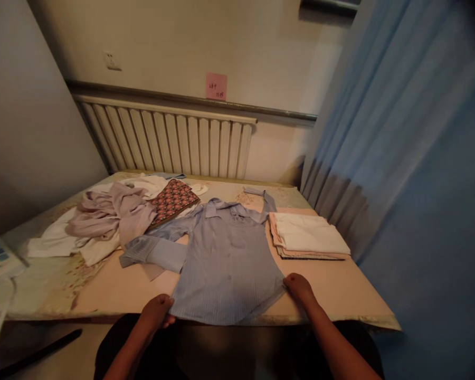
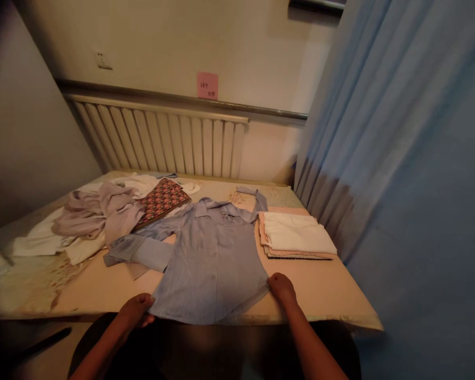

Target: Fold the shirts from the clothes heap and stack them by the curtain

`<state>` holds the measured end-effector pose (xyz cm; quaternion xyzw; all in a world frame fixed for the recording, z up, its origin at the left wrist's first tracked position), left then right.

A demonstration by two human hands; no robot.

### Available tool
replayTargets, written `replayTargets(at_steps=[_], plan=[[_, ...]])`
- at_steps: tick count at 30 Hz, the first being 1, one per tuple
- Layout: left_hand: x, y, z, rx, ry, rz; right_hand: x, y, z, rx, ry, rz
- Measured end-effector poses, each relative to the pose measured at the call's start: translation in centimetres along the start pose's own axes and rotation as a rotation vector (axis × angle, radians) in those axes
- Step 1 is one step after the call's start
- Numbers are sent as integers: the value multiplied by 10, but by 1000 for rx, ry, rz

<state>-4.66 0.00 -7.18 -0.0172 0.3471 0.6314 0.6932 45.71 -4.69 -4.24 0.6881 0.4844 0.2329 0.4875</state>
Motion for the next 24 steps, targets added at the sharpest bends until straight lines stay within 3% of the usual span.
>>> replayTargets(at_steps=[24], plan=[[-17,-1,-14,121,35,1,-9,-5,3,56,76,-27]])
Point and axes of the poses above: each hand's wrist, its own x-axis towards the middle knuckle, its own y-axis out of the back of the hand, z = x × y, the point moved 8 cm from there along x, towards the middle knuckle, and after that the axes turned 2 degrees about x, right-handed, at the moved point
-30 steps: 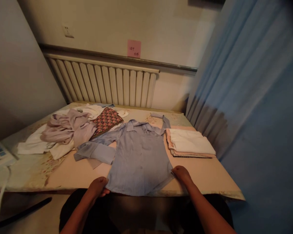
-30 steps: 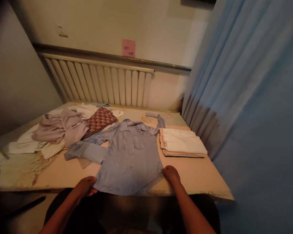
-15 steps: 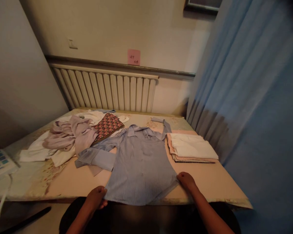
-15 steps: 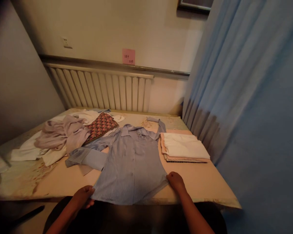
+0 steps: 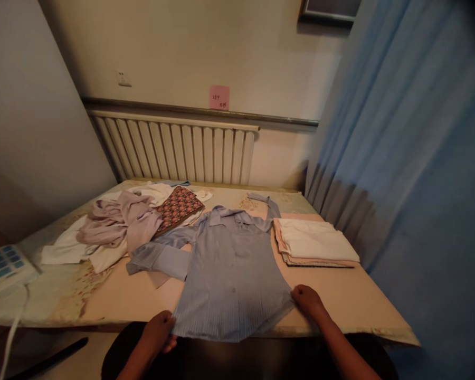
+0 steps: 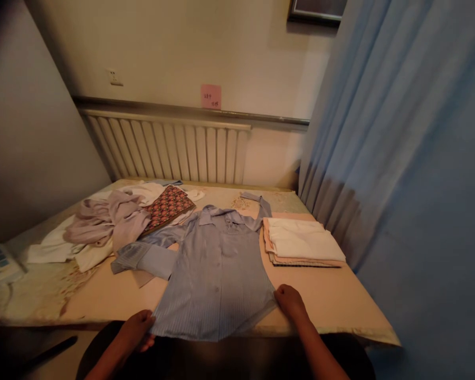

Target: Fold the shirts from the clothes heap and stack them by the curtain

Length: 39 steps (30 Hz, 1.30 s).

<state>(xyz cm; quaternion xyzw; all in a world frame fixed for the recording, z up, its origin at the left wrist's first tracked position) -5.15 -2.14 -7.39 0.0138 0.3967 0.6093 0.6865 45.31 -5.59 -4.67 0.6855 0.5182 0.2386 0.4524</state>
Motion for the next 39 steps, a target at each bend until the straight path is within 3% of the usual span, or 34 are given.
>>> replayTargets(at_steps=[5,16,19,23,26,29,33,36,39], plan=[[-5,3,2,49,-18,39,-4,1,0,-23,10,6],[-7,-2,1,256,-41,8,-18,1,-5,-49,4,-7],[-14,8,14,483,-134,101,-25,7,-10,-87,20,38],[-36,20,59,811,-321,382,-35,28,-38,-217,152,302],[-45,-6,100,860,-509,472,-34,22,-70,-158,279,387],[-41,-62,134,799,-745,390,-26,-1,-104,-63,429,416],[-26,-122,156,758,-889,299,-15,-38,-134,-81,583,341],[-18,-143,156,826,-905,237,-11,-53,-131,-137,596,237],[-17,-148,152,886,-925,204,-9,-52,-113,-163,545,196]])
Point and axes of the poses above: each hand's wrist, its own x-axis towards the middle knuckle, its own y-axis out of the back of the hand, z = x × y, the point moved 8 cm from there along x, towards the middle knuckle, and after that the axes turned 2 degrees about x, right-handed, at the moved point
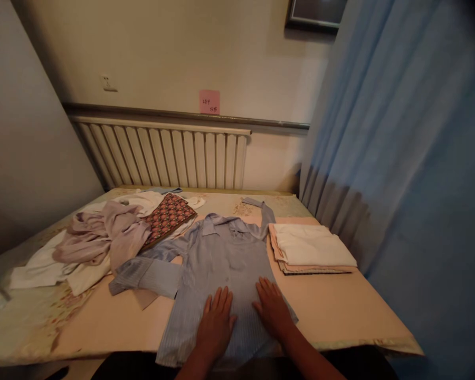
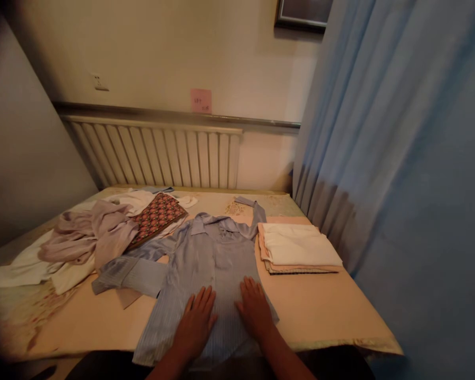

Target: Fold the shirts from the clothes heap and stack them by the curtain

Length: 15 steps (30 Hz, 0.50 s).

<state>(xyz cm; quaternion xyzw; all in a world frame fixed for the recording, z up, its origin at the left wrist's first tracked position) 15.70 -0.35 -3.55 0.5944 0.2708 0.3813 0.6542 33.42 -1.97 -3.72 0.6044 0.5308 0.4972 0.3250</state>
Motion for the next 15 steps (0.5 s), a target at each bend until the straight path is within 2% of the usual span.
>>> replayTargets(at_steps=[5,10,15], plan=[[-4,0,-1,38,-6,-16,-7,-1,17,-31,-47,-9],[-4,0,0,72,-4,-4,-7,-2,20,-119,-123,-15],[-5,1,0,75,-6,-3,-8,1,19,-142,-129,20]])
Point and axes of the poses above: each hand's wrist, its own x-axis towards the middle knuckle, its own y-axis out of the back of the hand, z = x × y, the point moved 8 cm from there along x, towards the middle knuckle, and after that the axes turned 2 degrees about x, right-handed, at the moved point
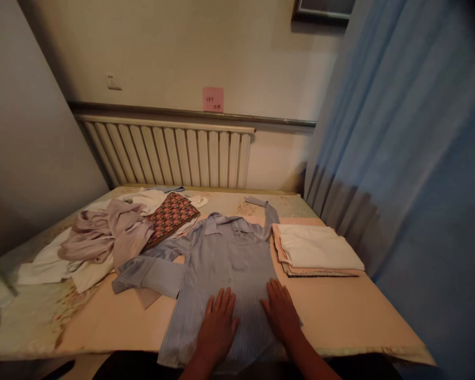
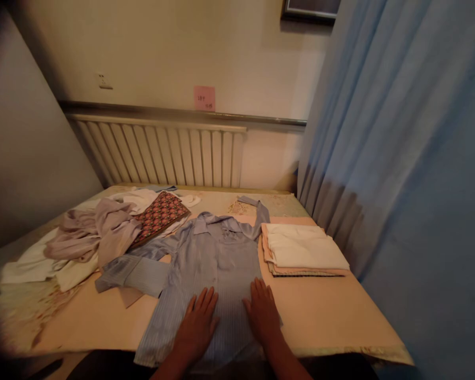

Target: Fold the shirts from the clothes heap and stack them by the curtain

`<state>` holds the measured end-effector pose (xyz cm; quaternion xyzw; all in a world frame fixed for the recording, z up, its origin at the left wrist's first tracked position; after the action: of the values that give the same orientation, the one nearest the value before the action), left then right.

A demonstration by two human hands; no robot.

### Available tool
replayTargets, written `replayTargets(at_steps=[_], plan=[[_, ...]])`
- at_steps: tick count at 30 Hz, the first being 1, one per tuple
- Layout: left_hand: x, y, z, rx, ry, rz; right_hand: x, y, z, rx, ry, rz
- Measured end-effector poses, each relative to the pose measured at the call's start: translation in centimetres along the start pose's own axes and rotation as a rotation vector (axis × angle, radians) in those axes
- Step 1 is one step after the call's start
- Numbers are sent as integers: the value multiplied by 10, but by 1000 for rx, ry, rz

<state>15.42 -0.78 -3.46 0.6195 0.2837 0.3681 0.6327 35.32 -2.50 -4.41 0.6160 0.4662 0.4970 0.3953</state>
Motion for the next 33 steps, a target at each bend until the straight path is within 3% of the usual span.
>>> replayTargets(at_steps=[10,33], plan=[[-1,3,1,2,-14,21,-2,1,0,-12,25,86],[-2,-1,0,-19,-7,38,-2,3,-1,-19,29,107]])
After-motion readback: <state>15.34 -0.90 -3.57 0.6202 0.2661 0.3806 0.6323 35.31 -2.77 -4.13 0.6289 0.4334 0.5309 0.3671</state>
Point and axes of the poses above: each hand's wrist, its own x-axis towards the middle knuckle, its own y-axis out of the back of the hand, z = x × y, the point moved 8 cm from there along x, towards the middle knuckle, and after that the axes turned 2 degrees about x, right-handed, at the moved point
